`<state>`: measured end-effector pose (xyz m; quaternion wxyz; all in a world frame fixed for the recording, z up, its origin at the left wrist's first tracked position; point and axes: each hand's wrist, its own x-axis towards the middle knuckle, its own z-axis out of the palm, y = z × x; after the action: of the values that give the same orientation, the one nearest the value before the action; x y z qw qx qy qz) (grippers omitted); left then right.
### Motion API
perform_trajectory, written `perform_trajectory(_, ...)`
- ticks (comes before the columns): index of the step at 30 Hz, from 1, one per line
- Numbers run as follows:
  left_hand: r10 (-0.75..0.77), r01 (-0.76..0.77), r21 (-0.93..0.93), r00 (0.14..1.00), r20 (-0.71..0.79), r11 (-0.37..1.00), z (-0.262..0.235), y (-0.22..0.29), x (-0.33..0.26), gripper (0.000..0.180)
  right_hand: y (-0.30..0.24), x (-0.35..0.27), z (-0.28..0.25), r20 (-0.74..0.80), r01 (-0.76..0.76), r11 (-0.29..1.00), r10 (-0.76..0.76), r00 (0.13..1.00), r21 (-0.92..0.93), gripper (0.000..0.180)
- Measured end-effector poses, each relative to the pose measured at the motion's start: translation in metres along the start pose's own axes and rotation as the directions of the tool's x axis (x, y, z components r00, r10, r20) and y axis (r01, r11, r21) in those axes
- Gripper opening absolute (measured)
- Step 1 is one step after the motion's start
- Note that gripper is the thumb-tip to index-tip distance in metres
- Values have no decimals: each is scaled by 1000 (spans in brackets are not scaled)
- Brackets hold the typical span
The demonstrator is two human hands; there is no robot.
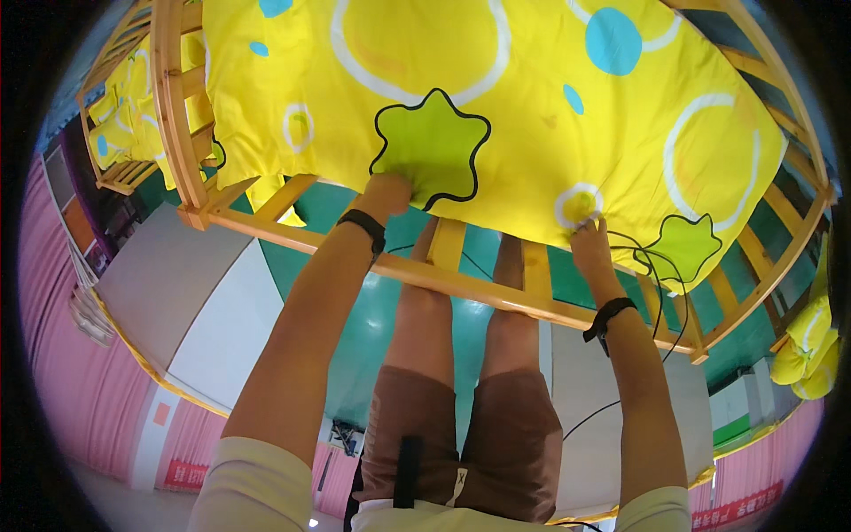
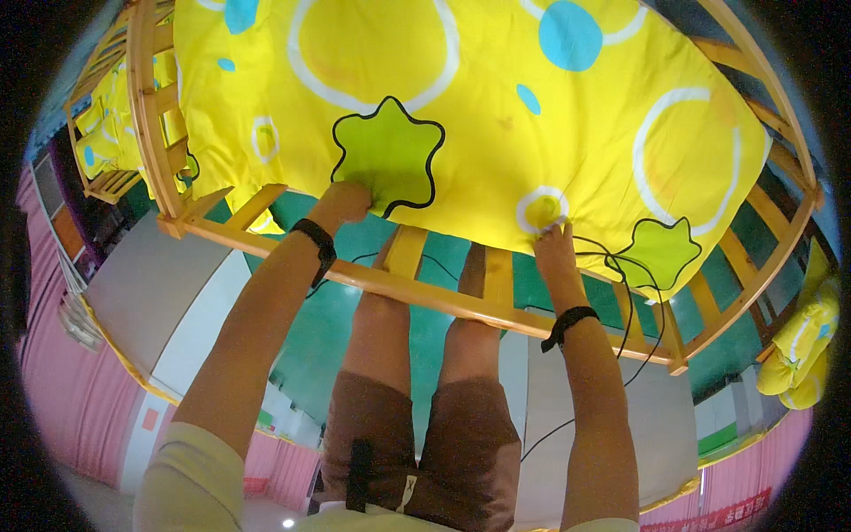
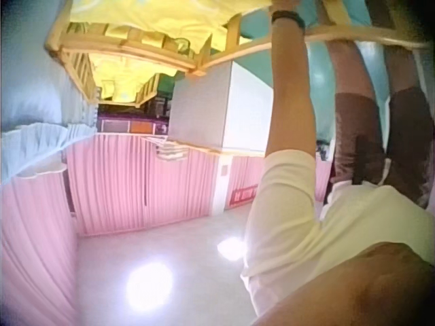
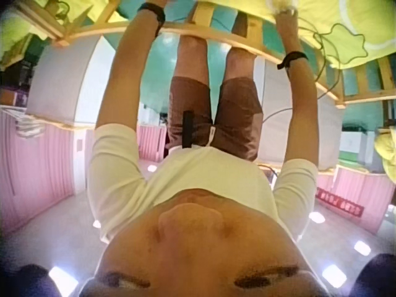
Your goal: Organizing various items in a childcare room, including desks, baby tubs, bottles, and bedding.
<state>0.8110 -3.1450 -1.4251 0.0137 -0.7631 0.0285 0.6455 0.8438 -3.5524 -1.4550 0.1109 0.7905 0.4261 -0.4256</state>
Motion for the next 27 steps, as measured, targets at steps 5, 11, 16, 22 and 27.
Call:
perform_trajectory(5,81,-81,3,990,-117,997,-34,20,-20,20,-9,-15,-17,-75,-130,982,141,987,138,29)
perform_trajectory(11,139,-183,-146,953,-269,972,-89,33,-73,22,-16,-34,-94,-250,-60,806,252,935,588,27)
perform_trajectory(16,148,-343,-301,840,-522,890,-117,35,-171,17,-25,-110,-154,-349,-27,844,250,903,536,25)
perform_trajectory(22,219,-508,-293,725,-653,810,-92,18,-317,19,-50,-268,-203,-289,-212,778,450,845,591,22)
perform_trajectory(27,287,-469,-210,776,-561,858,-41,2,-392,21,-95,-393,-195,-65,-389,480,690,721,786,18)
